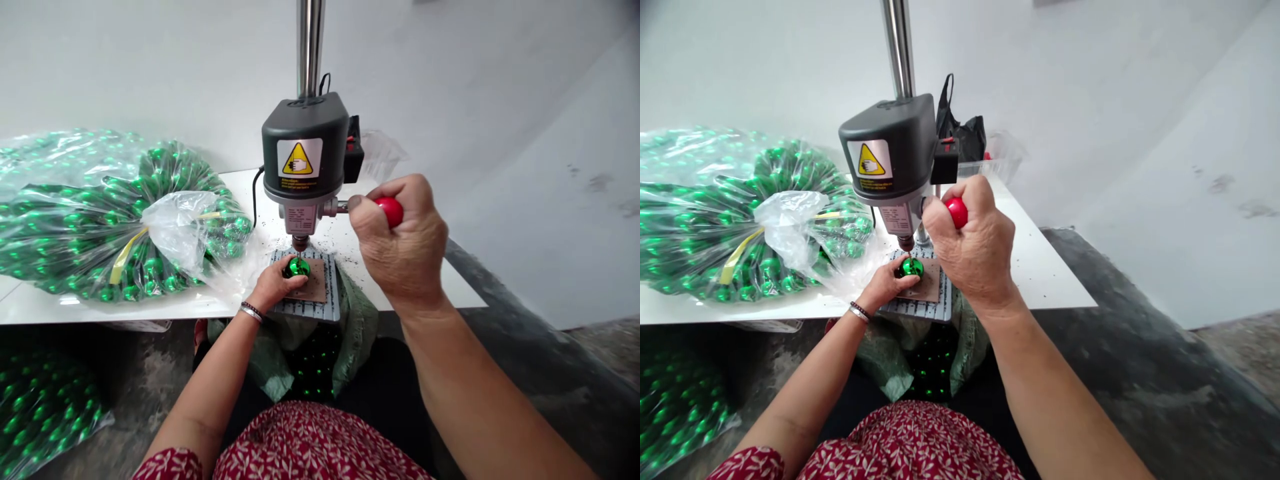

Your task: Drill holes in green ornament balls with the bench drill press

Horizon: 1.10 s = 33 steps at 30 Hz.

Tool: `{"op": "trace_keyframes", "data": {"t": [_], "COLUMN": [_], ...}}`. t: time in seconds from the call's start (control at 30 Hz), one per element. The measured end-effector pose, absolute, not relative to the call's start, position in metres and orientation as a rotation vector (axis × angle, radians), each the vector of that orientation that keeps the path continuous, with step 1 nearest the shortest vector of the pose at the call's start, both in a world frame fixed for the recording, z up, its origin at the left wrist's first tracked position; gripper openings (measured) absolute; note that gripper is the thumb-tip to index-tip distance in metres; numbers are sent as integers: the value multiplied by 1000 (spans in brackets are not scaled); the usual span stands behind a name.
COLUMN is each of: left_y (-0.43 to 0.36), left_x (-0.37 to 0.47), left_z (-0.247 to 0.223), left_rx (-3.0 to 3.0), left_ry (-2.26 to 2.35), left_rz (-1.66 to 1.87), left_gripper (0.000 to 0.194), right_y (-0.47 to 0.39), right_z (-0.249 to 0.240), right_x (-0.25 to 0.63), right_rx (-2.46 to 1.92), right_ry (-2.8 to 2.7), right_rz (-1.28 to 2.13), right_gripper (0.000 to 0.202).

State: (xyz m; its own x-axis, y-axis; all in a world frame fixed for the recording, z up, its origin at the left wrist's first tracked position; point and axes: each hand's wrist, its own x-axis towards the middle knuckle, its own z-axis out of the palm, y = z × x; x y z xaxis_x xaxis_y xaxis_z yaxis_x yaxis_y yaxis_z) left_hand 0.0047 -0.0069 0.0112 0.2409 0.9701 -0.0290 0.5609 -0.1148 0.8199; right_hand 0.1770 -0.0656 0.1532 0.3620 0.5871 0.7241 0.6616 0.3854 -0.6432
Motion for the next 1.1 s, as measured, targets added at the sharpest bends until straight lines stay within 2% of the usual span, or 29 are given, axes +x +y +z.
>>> {"op": "trace_keyframes", "data": {"t": [0.33, 0.5, 0.73, 1.1], "left_y": [-8, -8, -10, -9], "left_x": [5, 6, 6, 7], "left_z": [7, 9, 9, 7], "left_rx": [1805, 1827, 1840, 1812], "left_ry": [1358, 1411, 1462, 1456], "left_rz": [816, 774, 754, 766], "left_gripper": [53, 58, 56, 57], "right_y": [-67, -70, -69, -71], "right_z": [146, 134, 118, 87], "right_x": [173, 170, 168, 171], "right_rx": [-1252, -1228, -1203, -1112], "right_ry": [-1271, -1257, -1253, -1291], "right_rz": [-115, -195, -344, -347], "right_gripper": [19, 17, 16, 14]}}
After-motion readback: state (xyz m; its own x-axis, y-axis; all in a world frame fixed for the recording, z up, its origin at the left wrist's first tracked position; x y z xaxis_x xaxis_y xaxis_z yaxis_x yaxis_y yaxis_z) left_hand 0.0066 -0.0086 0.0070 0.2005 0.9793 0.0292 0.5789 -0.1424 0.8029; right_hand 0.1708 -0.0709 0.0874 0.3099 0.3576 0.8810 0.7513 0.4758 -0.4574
